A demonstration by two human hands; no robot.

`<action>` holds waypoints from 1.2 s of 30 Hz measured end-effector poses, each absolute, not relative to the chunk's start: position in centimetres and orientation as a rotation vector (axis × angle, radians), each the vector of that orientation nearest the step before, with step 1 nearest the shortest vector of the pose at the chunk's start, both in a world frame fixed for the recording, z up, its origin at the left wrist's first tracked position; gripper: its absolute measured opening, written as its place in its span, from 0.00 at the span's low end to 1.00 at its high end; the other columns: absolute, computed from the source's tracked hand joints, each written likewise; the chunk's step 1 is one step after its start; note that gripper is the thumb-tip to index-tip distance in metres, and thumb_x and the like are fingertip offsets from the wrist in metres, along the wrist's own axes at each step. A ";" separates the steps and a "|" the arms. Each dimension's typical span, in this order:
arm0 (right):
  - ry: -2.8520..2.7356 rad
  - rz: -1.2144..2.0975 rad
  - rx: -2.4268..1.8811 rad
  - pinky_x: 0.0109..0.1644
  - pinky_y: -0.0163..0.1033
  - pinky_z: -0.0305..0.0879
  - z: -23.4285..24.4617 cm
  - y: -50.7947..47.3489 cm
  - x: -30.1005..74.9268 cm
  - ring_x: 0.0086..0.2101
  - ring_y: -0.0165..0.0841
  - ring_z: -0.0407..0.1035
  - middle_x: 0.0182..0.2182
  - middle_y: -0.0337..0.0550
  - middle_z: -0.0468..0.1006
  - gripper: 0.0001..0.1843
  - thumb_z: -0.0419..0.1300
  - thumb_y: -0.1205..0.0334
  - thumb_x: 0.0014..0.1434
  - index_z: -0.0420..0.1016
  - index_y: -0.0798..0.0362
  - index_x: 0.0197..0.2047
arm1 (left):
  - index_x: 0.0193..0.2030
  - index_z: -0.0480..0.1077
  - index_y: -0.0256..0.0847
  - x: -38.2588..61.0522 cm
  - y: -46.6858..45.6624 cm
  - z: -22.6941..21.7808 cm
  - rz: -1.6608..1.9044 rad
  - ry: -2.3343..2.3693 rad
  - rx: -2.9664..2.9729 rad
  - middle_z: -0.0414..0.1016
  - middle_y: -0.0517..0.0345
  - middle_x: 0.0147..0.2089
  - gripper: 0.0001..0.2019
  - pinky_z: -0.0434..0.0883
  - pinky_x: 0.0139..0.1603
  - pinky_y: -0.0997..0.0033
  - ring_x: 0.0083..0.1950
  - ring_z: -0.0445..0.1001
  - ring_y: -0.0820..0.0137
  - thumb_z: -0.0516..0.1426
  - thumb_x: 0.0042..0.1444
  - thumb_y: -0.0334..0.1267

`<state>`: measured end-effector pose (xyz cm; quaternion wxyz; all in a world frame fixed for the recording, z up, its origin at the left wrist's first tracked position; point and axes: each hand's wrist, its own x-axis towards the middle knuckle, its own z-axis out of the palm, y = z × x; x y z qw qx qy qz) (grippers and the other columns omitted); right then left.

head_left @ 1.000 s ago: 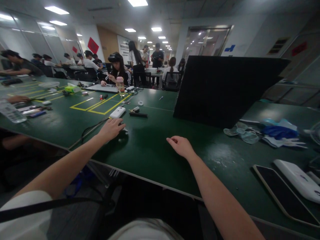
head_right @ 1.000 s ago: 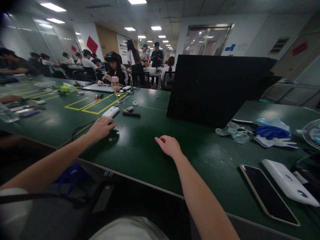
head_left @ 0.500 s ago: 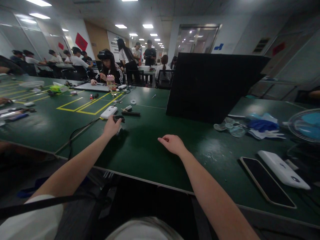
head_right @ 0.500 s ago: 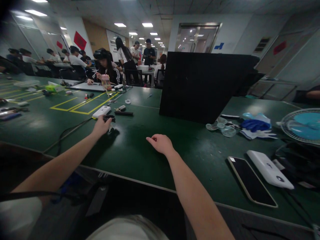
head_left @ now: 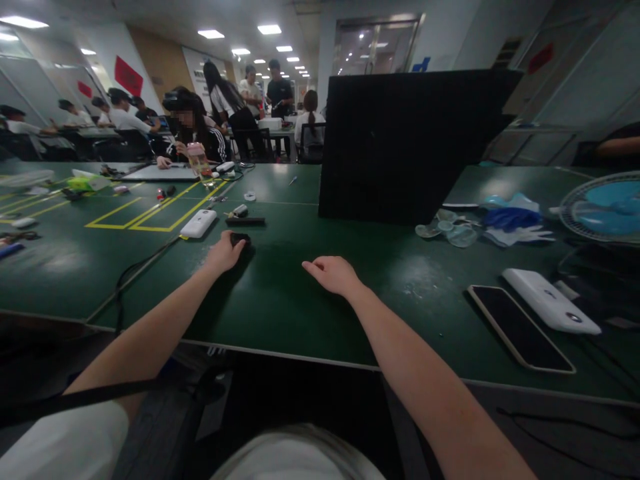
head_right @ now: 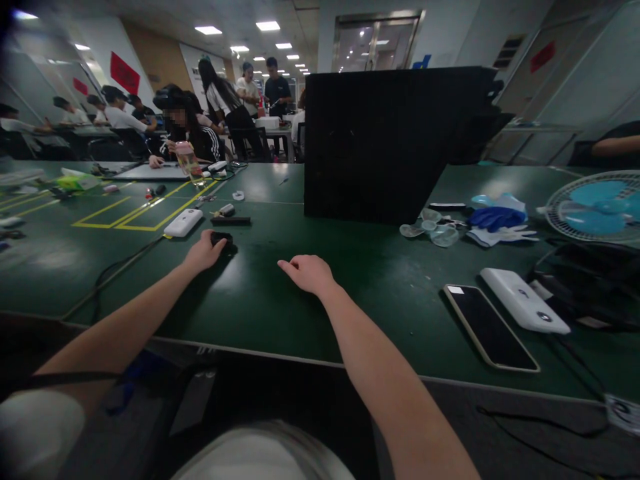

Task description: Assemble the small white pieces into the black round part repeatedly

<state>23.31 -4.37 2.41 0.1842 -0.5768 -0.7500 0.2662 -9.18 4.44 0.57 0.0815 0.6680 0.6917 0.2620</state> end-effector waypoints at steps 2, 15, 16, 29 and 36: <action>-2.059 0.711 -1.641 0.31 0.39 0.64 2.6 -4.3 23.4 0.26 0.32 0.69 0.27 0.42 0.77 0.35 0.46 0.29 0.64 0.77 0.50 0.34 | 0.64 0.58 0.37 -7.4 4.0 0.5 0.767 1.985 2.034 0.77 0.38 0.57 0.25 0.75 0.49 0.58 0.50 0.80 0.56 0.52 0.67 0.49; -1.442 0.364 -1.692 0.32 0.40 0.62 3.4 -3.6 25.8 0.26 0.35 0.70 0.26 0.46 0.77 0.41 0.36 0.29 0.66 0.78 0.52 0.35 | 0.64 0.59 0.38 10.9 -2.3 -0.6 0.608 1.178 2.442 0.76 0.41 0.56 0.26 0.75 0.55 0.53 0.55 0.77 0.55 0.54 0.66 0.50; -1.422 0.376 -1.692 0.33 0.40 0.62 3.4 -3.5 25.9 0.27 0.35 0.70 0.27 0.46 0.78 0.42 0.36 0.28 0.66 0.78 0.52 0.36 | 0.64 0.60 0.38 11.0 -2.3 -0.5 0.614 1.157 2.435 0.75 0.41 0.57 0.25 0.73 0.59 0.51 0.57 0.76 0.55 0.54 0.65 0.50; -2.299 0.296 -1.656 0.47 0.44 0.68 2.2 -4.8 21.4 0.54 0.48 0.69 0.59 0.55 0.72 0.38 0.58 0.34 0.61 0.70 0.49 0.65 | 0.61 0.59 0.39 0.3 -0.2 0.0 1.337 1.502 1.893 0.75 0.45 0.53 0.22 0.73 0.54 0.56 0.51 0.76 0.59 0.51 0.68 0.50; -2.426 0.250 -1.630 0.42 0.42 0.70 2.1 -5.0 20.0 0.46 0.41 0.73 0.53 0.50 0.76 0.14 0.56 0.62 0.65 0.79 0.49 0.51 | 0.59 0.62 0.39 1.1 -0.8 0.3 1.290 1.424 2.057 0.74 0.44 0.53 0.20 0.71 0.56 0.55 0.53 0.75 0.58 0.52 0.66 0.49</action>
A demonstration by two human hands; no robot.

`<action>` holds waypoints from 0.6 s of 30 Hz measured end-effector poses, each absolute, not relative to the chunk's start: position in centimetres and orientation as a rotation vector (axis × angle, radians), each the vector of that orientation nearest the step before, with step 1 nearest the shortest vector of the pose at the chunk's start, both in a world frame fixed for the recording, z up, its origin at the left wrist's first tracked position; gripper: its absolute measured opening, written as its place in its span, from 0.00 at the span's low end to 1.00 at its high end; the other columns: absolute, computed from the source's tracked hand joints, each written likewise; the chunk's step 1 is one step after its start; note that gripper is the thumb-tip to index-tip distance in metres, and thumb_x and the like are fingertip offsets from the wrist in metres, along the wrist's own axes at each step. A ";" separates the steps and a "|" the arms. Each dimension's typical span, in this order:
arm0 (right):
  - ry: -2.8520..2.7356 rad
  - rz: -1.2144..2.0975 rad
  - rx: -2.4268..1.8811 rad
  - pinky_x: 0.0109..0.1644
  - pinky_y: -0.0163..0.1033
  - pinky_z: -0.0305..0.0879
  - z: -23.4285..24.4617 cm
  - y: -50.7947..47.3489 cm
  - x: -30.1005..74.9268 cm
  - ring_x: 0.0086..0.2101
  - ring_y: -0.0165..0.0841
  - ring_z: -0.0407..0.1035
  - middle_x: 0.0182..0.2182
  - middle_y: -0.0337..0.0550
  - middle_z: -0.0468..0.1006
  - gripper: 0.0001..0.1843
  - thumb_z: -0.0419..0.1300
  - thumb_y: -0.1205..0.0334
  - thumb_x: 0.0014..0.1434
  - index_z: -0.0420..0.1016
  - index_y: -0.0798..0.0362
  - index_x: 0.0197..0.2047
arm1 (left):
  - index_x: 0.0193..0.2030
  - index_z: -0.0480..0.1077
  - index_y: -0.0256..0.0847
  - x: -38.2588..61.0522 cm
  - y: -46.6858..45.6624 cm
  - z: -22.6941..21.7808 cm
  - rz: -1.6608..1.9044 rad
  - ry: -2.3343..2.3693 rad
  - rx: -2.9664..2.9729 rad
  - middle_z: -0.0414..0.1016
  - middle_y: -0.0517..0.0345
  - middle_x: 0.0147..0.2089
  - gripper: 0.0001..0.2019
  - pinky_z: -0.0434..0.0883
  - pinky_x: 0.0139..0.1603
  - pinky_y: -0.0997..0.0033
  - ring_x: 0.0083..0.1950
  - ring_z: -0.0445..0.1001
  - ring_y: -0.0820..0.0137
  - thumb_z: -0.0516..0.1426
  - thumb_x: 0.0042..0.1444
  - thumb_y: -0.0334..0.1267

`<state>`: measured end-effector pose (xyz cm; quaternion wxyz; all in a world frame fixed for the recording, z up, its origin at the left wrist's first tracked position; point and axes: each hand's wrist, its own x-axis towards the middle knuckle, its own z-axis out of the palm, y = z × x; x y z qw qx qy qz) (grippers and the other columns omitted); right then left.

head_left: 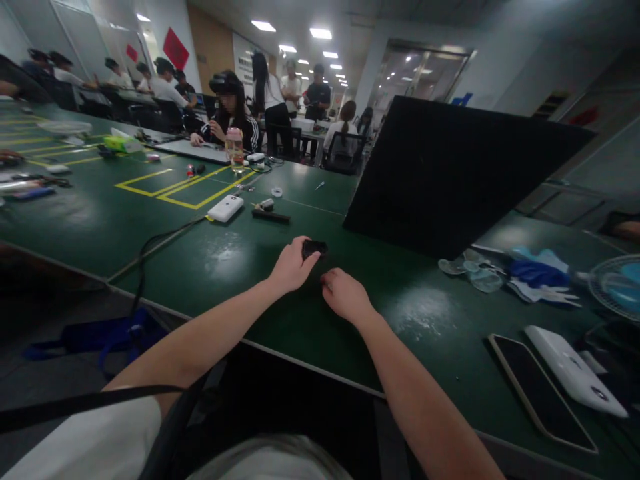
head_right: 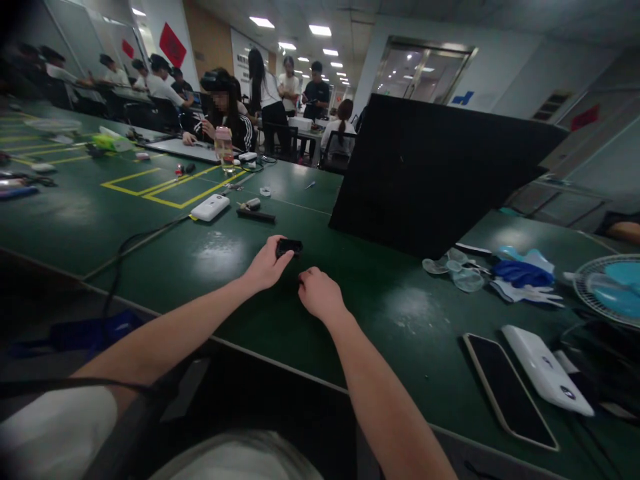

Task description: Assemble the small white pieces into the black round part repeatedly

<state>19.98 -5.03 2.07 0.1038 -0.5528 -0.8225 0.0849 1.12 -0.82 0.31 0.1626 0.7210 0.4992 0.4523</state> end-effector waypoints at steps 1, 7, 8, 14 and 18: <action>-2.401 0.250 -1.641 0.41 0.42 0.70 2.2 -5.0 20.2 0.45 0.41 0.74 0.52 0.50 0.76 0.14 0.57 0.63 0.64 0.79 0.50 0.50 | 0.59 0.62 0.39 1.3 -1.1 0.5 1.276 1.404 2.094 0.74 0.44 0.54 0.20 0.71 0.56 0.54 0.54 0.74 0.58 0.52 0.66 0.49; -2.240 0.257 -1.772 0.36 0.42 0.71 2.3 -5.2 21.1 0.40 0.40 0.74 0.54 0.51 0.73 0.20 0.62 0.67 0.57 0.77 0.49 0.53 | 0.59 0.63 0.40 1.1 -1.7 0.9 1.152 1.372 2.155 0.74 0.45 0.54 0.21 0.72 0.56 0.53 0.54 0.75 0.58 0.52 0.67 0.51; -2.233 0.264 -1.770 0.37 0.42 0.71 2.3 -5.1 21.1 0.40 0.40 0.74 0.54 0.51 0.73 0.19 0.62 0.67 0.57 0.78 0.49 0.53 | 0.59 0.63 0.40 1.1 -1.6 0.9 1.136 1.370 2.162 0.75 0.45 0.53 0.21 0.72 0.55 0.53 0.54 0.75 0.57 0.52 0.66 0.51; -2.188 0.376 -1.706 0.44 0.44 0.72 2.1 -4.3 21.7 0.42 0.39 0.75 0.47 0.48 0.78 0.09 0.61 0.62 0.63 0.81 0.50 0.45 | 0.59 0.64 0.39 1.3 -1.4 0.6 1.027 1.371 2.237 0.76 0.44 0.51 0.22 0.72 0.54 0.53 0.53 0.76 0.56 0.53 0.66 0.51; -2.017 0.425 -1.631 0.44 0.43 0.72 2.0 -4.1 22.3 0.40 0.37 0.75 0.42 0.43 0.81 0.10 0.59 0.59 0.64 0.81 0.49 0.46 | 0.59 0.65 0.40 1.4 -1.4 0.4 0.938 1.357 2.241 0.76 0.45 0.51 0.21 0.72 0.54 0.54 0.52 0.76 0.57 0.54 0.65 0.50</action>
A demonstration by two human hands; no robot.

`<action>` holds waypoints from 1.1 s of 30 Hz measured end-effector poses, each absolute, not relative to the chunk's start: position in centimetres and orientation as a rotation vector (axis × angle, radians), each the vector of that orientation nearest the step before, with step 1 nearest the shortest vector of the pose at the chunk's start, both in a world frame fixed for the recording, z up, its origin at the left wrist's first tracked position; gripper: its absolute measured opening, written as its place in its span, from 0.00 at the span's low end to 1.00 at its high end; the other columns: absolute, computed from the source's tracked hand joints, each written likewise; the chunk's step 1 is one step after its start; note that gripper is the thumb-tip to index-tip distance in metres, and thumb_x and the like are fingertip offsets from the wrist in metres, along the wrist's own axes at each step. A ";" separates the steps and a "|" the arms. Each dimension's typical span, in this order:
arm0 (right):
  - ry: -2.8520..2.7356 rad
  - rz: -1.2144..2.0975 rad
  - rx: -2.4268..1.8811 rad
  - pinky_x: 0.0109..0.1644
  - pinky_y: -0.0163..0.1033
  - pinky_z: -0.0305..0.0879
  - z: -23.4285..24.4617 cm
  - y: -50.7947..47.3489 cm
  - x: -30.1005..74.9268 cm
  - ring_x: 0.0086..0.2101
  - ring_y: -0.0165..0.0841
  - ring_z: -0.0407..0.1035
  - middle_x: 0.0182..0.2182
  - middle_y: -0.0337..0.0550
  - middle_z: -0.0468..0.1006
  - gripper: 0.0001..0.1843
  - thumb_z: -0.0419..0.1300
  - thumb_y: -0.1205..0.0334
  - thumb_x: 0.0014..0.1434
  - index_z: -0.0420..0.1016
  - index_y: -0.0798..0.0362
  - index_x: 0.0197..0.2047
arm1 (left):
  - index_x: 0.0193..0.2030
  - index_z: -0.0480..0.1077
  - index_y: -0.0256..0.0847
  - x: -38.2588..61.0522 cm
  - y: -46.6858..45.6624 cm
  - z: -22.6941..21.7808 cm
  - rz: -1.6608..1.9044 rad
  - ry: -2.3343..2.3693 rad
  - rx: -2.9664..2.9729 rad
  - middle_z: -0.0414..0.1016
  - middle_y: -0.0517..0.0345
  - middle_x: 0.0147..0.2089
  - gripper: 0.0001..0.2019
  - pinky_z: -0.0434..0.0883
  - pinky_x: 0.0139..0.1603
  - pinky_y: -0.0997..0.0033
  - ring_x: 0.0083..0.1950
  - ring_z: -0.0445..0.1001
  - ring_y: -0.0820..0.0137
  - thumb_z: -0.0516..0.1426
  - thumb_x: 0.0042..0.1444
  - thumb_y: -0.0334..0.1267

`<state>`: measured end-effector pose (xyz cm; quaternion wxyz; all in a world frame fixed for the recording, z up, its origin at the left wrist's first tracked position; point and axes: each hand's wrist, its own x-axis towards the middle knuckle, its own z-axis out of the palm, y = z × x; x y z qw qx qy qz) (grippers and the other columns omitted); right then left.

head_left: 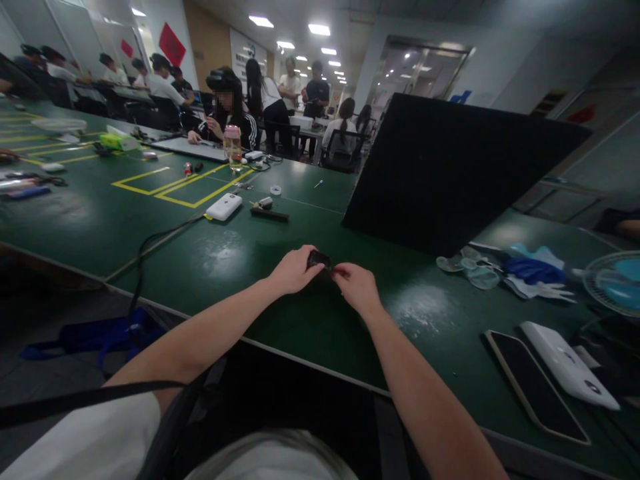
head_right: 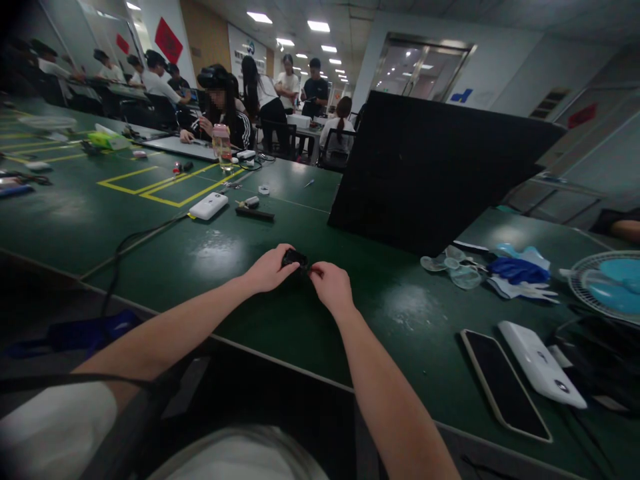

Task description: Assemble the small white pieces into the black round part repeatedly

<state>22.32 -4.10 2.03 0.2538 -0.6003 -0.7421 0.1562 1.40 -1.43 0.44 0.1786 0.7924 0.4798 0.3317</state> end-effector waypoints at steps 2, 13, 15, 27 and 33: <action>-1.924 0.401 -1.550 0.46 0.44 0.73 2.2 -4.3 22.4 0.40 0.36 0.76 0.42 0.42 0.82 0.12 0.59 0.58 0.64 0.80 0.49 0.47 | 0.59 0.66 0.41 1.3 -1.4 0.3 0.929 1.327 2.257 0.74 0.45 0.54 0.21 0.72 0.56 0.54 0.54 0.75 0.57 0.55 0.64 0.50; -1.843 0.362 -1.394 0.50 0.49 0.74 3.0 -5.4 21.3 0.44 0.42 0.76 0.45 0.50 0.82 0.19 0.59 0.51 0.65 0.79 0.51 0.53 | 0.57 0.68 0.45 1.5 -1.5 0.2 0.813 1.300 2.335 0.77 0.50 0.51 0.21 0.74 0.52 0.55 0.51 0.76 0.57 0.60 0.60 0.50; -1.908 0.331 -1.405 0.50 0.49 0.74 2.8 -5.3 21.3 0.44 0.41 0.76 0.44 0.48 0.82 0.16 0.58 0.53 0.66 0.81 0.50 0.49 | 0.56 0.69 0.45 1.8 -1.9 0.3 0.766 1.239 2.360 0.78 0.51 0.50 0.21 0.74 0.48 0.56 0.48 0.78 0.58 0.60 0.59 0.50; -2.177 0.420 -1.326 0.54 0.48 0.72 2.9 -5.8 20.5 0.46 0.38 0.76 0.46 0.43 0.82 0.12 0.58 0.64 0.66 0.83 0.48 0.45 | 0.56 0.68 0.46 1.5 -1.9 0.0 0.766 1.260 2.291 0.80 0.52 0.48 0.22 0.75 0.46 0.57 0.47 0.80 0.57 0.62 0.56 0.45; -2.194 0.493 -1.251 0.51 0.45 0.73 3.0 -5.8 20.7 0.43 0.36 0.77 0.42 0.40 0.83 0.11 0.59 0.65 0.64 0.84 0.47 0.42 | 0.58 0.67 0.46 1.6 -2.0 0.1 0.735 1.256 2.288 0.80 0.51 0.49 0.24 0.76 0.46 0.58 0.48 0.80 0.57 0.63 0.54 0.43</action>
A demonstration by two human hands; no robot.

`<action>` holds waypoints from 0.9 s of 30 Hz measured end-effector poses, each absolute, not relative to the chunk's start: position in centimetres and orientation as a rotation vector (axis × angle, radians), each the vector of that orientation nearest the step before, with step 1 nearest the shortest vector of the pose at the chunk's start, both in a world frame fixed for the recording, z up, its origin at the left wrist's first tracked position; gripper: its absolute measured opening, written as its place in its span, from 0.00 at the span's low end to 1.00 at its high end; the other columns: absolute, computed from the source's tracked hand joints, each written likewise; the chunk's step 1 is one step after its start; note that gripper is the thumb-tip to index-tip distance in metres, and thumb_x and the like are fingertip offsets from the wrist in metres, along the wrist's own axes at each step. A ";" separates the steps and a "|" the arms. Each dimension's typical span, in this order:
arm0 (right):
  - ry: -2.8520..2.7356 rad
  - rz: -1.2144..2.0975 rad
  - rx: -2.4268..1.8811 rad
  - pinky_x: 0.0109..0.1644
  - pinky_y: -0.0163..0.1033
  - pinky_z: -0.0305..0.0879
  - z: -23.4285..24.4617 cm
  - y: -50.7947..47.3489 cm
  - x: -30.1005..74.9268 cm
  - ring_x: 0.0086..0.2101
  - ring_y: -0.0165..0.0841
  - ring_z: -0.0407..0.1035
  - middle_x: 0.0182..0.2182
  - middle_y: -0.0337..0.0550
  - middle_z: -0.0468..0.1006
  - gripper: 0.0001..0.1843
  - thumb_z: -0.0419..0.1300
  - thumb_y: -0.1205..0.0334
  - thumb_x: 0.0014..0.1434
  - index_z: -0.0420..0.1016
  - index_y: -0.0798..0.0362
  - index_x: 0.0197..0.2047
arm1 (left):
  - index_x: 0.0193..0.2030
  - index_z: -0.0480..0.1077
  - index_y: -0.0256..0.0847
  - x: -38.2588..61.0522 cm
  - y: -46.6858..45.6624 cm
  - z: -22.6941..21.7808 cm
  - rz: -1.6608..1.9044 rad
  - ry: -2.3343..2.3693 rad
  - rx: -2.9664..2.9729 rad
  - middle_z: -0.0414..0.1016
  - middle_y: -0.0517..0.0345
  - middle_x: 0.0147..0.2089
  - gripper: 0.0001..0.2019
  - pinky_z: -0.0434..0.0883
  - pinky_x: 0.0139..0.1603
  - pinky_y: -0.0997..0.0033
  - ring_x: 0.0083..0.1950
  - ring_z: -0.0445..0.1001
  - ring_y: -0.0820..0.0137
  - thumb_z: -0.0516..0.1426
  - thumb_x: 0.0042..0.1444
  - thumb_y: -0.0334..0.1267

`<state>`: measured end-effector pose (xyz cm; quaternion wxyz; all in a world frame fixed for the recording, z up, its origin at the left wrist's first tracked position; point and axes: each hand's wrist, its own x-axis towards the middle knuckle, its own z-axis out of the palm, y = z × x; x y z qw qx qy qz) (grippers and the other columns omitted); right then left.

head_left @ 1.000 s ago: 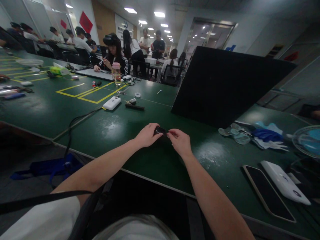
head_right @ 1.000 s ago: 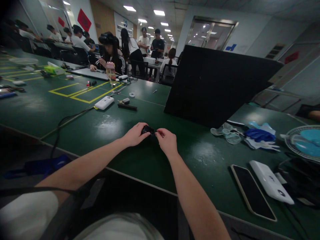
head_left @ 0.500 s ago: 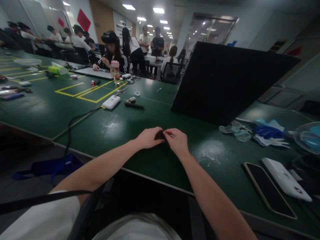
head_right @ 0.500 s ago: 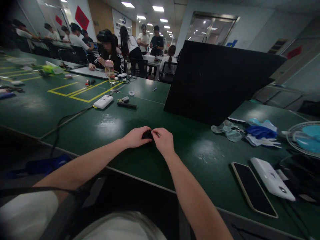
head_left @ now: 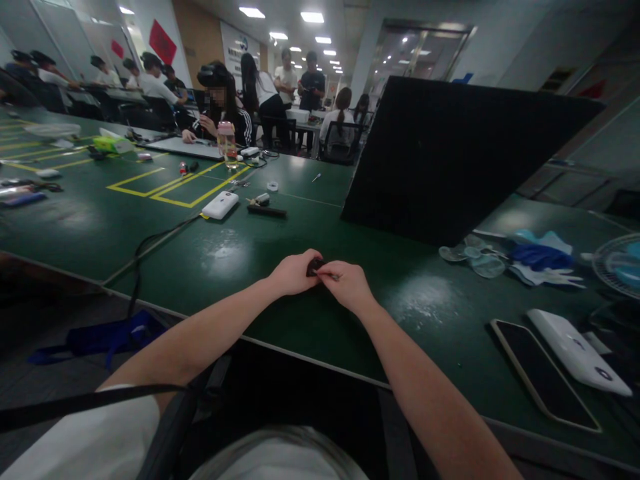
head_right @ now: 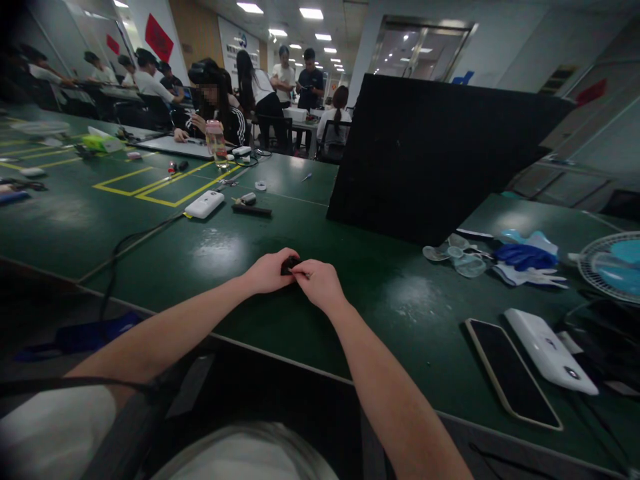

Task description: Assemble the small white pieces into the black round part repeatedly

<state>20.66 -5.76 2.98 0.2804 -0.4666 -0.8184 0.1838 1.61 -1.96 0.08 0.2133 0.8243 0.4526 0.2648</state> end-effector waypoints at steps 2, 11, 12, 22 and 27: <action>-2.194 0.460 -1.249 0.51 0.45 0.73 3.0 -5.7 20.8 0.44 0.36 0.77 0.42 0.40 0.83 0.10 0.60 0.65 0.64 0.84 0.47 0.42 | 0.58 0.67 0.46 1.7 -2.0 0.1 0.727 1.258 2.275 0.80 0.52 0.49 0.24 0.76 0.45 0.59 0.47 0.80 0.57 0.63 0.55 0.44; -2.252 0.289 -1.195 0.51 0.46 0.74 2.4 -5.1 21.1 0.43 0.36 0.78 0.42 0.39 0.84 0.11 0.61 0.69 0.63 0.84 0.47 0.42 | 0.58 0.66 0.47 1.6 -2.0 0.4 0.665 1.292 2.296 0.80 0.54 0.48 0.24 0.75 0.46 0.62 0.46 0.80 0.60 0.62 0.56 0.47; -2.259 0.305 -1.193 0.51 0.46 0.74 2.4 -5.1 21.1 0.43 0.36 0.78 0.42 0.39 0.84 0.11 0.61 0.69 0.63 0.84 0.47 0.42 | 0.59 0.66 0.47 1.6 -2.1 0.5 0.658 1.295 2.295 0.80 0.54 0.48 0.25 0.75 0.47 0.62 0.47 0.80 0.60 0.62 0.56 0.47; -2.286 0.199 -1.186 0.51 0.46 0.72 2.4 -5.4 21.1 0.44 0.36 0.76 0.42 0.41 0.84 0.11 0.60 0.68 0.65 0.83 0.48 0.44 | 0.58 0.68 0.46 1.7 -2.1 0.8 0.647 1.284 2.280 0.80 0.55 0.49 0.23 0.76 0.48 0.61 0.47 0.80 0.60 0.62 0.57 0.48; -2.336 0.230 -1.222 0.51 0.48 0.72 2.7 -5.6 21.2 0.45 0.37 0.76 0.45 0.40 0.83 0.13 0.58 0.68 0.66 0.82 0.46 0.47 | 0.60 0.67 0.46 1.6 -2.2 0.8 0.651 1.250 2.300 0.80 0.54 0.52 0.24 0.75 0.51 0.60 0.50 0.80 0.60 0.62 0.57 0.47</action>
